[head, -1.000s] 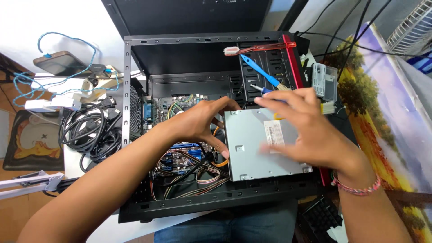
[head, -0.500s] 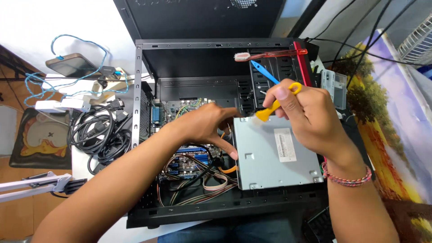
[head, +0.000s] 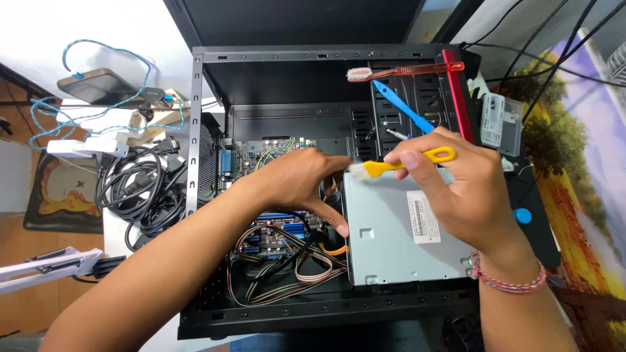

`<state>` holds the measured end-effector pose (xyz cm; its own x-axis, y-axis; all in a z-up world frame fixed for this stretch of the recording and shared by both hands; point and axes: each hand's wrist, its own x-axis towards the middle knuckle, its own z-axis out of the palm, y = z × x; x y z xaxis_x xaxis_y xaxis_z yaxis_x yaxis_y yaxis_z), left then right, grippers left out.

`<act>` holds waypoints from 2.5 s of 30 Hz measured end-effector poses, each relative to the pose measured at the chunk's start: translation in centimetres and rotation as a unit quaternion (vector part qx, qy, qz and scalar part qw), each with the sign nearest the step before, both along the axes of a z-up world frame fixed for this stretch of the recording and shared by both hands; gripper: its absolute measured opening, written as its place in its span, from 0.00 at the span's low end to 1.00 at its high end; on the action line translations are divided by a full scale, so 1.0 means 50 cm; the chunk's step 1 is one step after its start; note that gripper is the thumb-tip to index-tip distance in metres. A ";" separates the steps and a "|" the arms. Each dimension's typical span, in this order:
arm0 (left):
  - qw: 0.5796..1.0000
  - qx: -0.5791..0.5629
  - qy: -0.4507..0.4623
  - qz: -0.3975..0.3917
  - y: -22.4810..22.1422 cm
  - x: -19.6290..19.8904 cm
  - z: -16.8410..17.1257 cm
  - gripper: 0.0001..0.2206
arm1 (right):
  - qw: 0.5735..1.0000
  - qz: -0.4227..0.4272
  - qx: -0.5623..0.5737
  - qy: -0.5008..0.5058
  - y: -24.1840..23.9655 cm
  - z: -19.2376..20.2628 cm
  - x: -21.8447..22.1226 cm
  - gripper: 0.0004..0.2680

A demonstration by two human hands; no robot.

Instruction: The person holds an optical disc drive inside an open desktop computer case and brushes dust off its top and side surfaces with a yellow-handled brush, turning the drive to reach different faces. They then position the drive in the case bay and use a screwdriver to drive screws to secure it.

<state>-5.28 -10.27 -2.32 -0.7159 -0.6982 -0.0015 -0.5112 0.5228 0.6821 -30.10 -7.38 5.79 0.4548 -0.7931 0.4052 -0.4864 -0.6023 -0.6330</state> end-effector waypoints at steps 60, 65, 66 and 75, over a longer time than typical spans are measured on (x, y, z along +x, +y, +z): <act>0.999 -0.042 -0.021 0.014 0.011 -0.007 0.006 0.49 | 0.991 -0.070 -0.079 0.082 -0.011 -0.011 -0.020 0.09; 0.999 -0.037 -0.027 0.016 0.013 -0.007 0.006 0.49 | 0.996 -0.051 -0.064 0.031 -0.010 -0.012 -0.025 0.09; 0.998 -0.033 -0.045 0.020 0.014 -0.007 0.007 0.49 | 0.990 -0.063 -0.111 0.065 -0.013 -0.019 -0.026 0.09; 0.998 -0.049 -0.035 0.019 0.014 -0.005 0.013 0.49 | 0.998 -0.061 -0.002 -0.035 0.012 0.021 -0.023 0.09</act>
